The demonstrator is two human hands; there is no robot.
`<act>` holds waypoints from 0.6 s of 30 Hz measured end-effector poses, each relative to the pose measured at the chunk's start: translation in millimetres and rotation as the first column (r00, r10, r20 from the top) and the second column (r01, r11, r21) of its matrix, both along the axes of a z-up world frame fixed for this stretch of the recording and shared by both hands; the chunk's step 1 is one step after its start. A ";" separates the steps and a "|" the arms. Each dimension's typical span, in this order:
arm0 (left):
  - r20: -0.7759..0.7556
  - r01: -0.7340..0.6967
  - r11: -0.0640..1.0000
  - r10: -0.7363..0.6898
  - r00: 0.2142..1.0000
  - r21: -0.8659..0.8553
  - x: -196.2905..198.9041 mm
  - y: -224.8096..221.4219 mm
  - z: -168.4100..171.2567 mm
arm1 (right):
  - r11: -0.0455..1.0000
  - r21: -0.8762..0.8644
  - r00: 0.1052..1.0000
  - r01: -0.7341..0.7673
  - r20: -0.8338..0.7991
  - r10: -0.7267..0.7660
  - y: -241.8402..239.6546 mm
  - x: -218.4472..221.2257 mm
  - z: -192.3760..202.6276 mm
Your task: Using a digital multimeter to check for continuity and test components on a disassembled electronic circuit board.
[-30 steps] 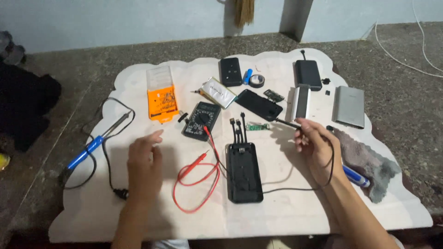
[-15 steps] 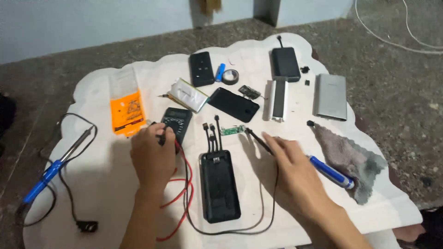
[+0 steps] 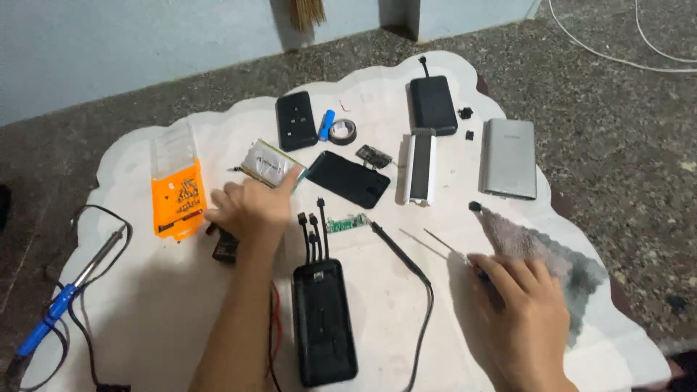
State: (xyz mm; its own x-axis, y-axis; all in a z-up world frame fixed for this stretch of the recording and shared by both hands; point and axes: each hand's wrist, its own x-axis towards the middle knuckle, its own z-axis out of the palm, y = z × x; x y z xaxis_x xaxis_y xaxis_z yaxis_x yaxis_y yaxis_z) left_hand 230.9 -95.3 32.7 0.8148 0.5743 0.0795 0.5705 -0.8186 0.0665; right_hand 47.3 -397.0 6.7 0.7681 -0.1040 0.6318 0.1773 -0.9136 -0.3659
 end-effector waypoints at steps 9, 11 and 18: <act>0.358 0.109 0.948 0.005 0.934 -0.299 32.5 18.4 -43.4 | 0.983 0.181 1.000 -0.002 0.024 -0.002 -6.2 -5.0 -7.7; 0.493 0.226 0.931 -0.059 0.868 -0.287 36.3 31.4 -62.0 | 0.979 0.203 0.999 -0.026 0.028 0.021 -3.6 -7.1 -0.6; 0.749 0.629 0.652 -0.138 0.649 -0.424 -12.5 24.5 -18.2 | 0.934 0.357 0.975 -0.019 -0.200 0.096 -7.7 -7.8 4.4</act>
State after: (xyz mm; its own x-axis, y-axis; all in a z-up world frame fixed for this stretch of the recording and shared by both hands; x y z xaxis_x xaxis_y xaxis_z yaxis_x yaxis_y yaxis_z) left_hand 218.5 -70.7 14.5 0.8553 0.3209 0.4067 -0.1732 -0.5628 0.8083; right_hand 39.5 -404.7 11.1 0.8907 -0.2407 0.3857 0.1093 -0.7101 -0.6955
